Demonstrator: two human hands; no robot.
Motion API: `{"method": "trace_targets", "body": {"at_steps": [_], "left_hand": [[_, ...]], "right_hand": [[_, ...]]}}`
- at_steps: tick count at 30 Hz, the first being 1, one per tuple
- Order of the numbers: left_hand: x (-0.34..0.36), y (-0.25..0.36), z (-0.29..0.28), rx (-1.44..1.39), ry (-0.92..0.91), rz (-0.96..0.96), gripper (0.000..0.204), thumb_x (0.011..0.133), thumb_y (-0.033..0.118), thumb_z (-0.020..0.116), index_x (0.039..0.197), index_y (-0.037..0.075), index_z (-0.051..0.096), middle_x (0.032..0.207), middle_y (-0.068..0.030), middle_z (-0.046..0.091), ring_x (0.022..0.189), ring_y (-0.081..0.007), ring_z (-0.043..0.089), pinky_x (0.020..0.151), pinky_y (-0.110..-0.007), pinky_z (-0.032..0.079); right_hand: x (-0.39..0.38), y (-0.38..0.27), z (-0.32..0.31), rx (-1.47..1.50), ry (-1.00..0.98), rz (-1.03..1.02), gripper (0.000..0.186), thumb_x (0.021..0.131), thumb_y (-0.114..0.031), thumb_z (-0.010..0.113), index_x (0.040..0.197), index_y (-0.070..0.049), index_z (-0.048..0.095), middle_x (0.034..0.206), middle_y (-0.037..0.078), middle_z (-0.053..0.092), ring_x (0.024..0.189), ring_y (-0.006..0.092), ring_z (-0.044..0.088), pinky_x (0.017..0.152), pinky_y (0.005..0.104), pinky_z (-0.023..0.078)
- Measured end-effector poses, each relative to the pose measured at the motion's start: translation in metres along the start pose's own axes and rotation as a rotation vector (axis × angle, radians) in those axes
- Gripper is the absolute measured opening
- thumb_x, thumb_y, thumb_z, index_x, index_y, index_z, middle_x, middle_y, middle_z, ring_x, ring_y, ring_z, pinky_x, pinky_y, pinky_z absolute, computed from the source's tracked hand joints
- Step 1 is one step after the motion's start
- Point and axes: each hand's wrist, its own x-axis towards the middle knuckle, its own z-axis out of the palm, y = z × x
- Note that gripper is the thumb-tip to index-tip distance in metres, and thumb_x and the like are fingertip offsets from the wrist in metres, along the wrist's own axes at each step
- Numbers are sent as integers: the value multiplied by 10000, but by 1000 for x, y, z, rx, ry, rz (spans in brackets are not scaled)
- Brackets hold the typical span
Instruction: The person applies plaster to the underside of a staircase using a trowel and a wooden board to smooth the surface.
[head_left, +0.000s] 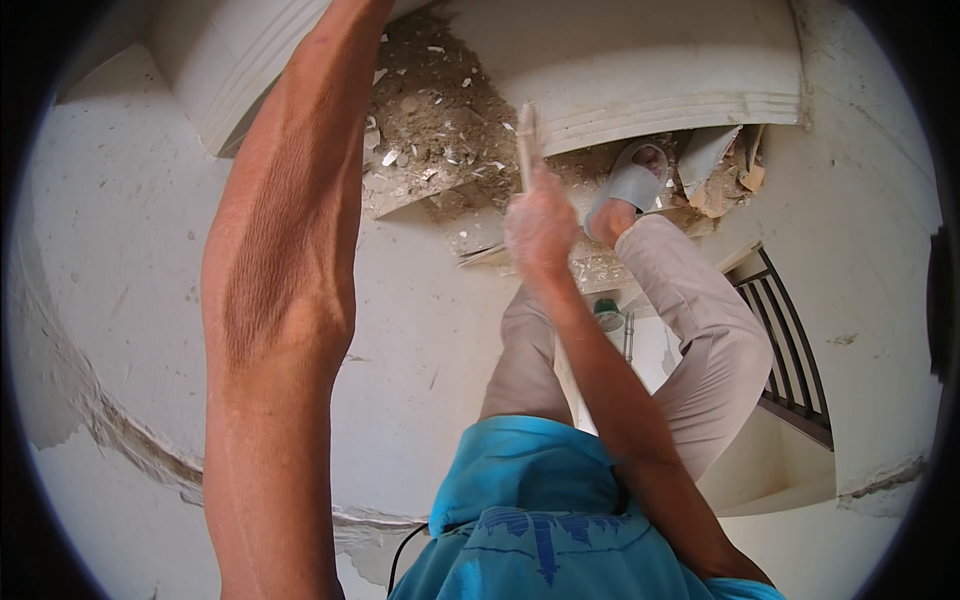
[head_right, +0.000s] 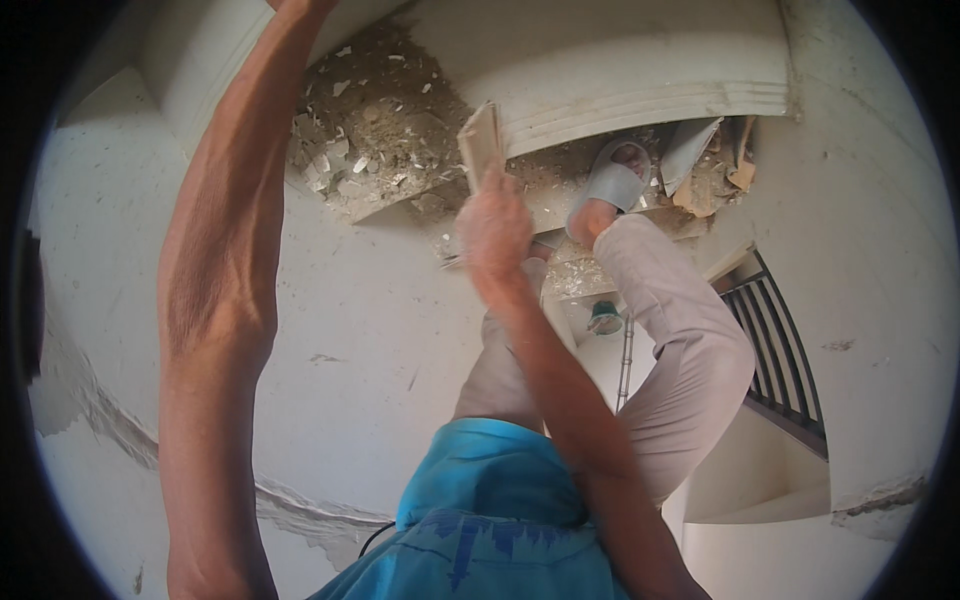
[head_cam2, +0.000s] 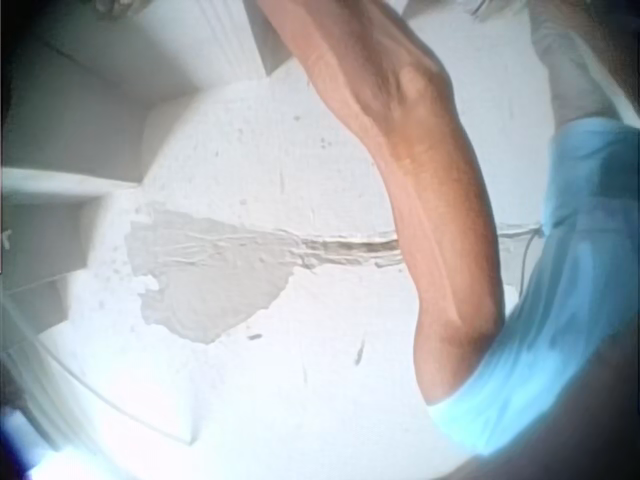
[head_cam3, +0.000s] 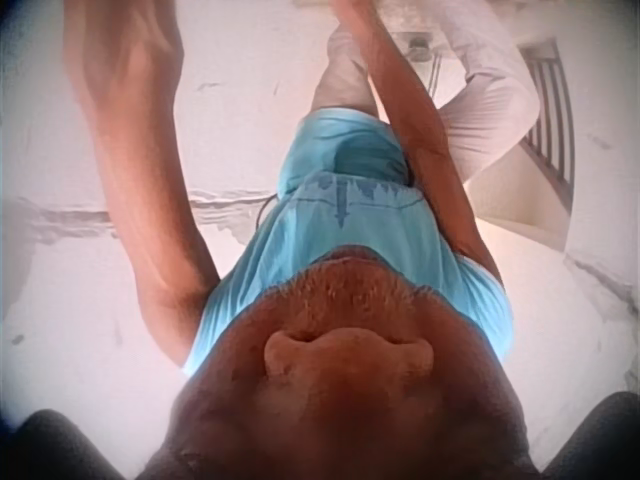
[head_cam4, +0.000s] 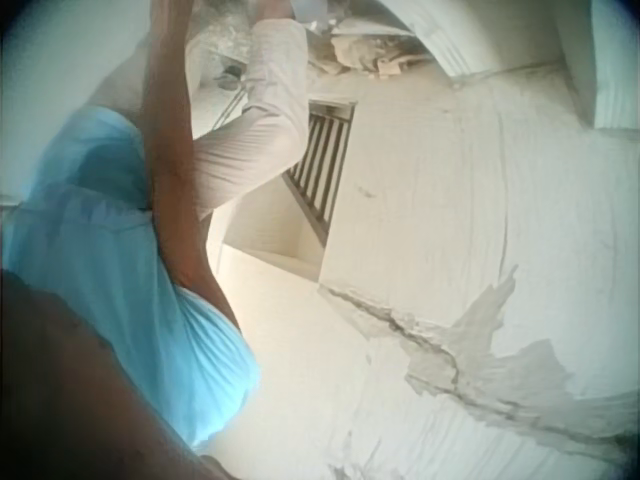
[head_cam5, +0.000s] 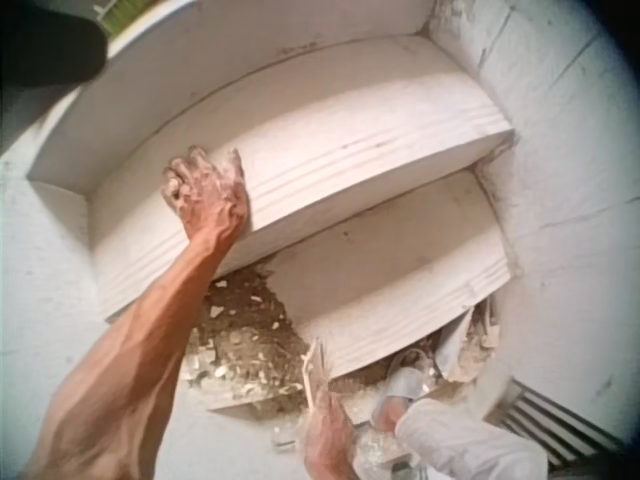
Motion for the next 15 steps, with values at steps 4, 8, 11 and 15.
{"method": "trace_targets", "body": {"at_steps": [4,8,11,15], "left_hand": [[-1,7,-17,-39,-125,-28,658,996,496,352,1332,-59,456,1348,-311,432,1291,-422,385,1084,-508,250],[-1,0,-2,17,-45,-5,651,999,493,348,1326,-60,451,1346,-323,431,1284,-433,385,1075,-512,258],[-1,5,-1,16,-50,4,649,1001,495,345,1315,-61,458,1347,-327,432,1282,-435,388,1074,-509,260],[-2,7,-6,-13,-66,-17,657,998,503,354,1313,-63,457,1346,-319,440,1293,-423,391,1086,-503,256]], "right_hand": [[-14,-47,42,174,1,65,522,826,-9,676,1277,124,450,1013,243,617,857,341,682,715,398,592],[-21,-76,61,322,94,-94,562,783,80,629,1289,152,395,1022,287,594,847,390,676,700,403,589],[-8,-86,68,357,75,-115,529,776,102,596,1275,140,424,972,289,607,811,387,678,662,411,580],[-2,-56,53,455,-9,-157,202,845,41,586,1032,114,609,638,181,630,519,231,639,361,302,479]]}}
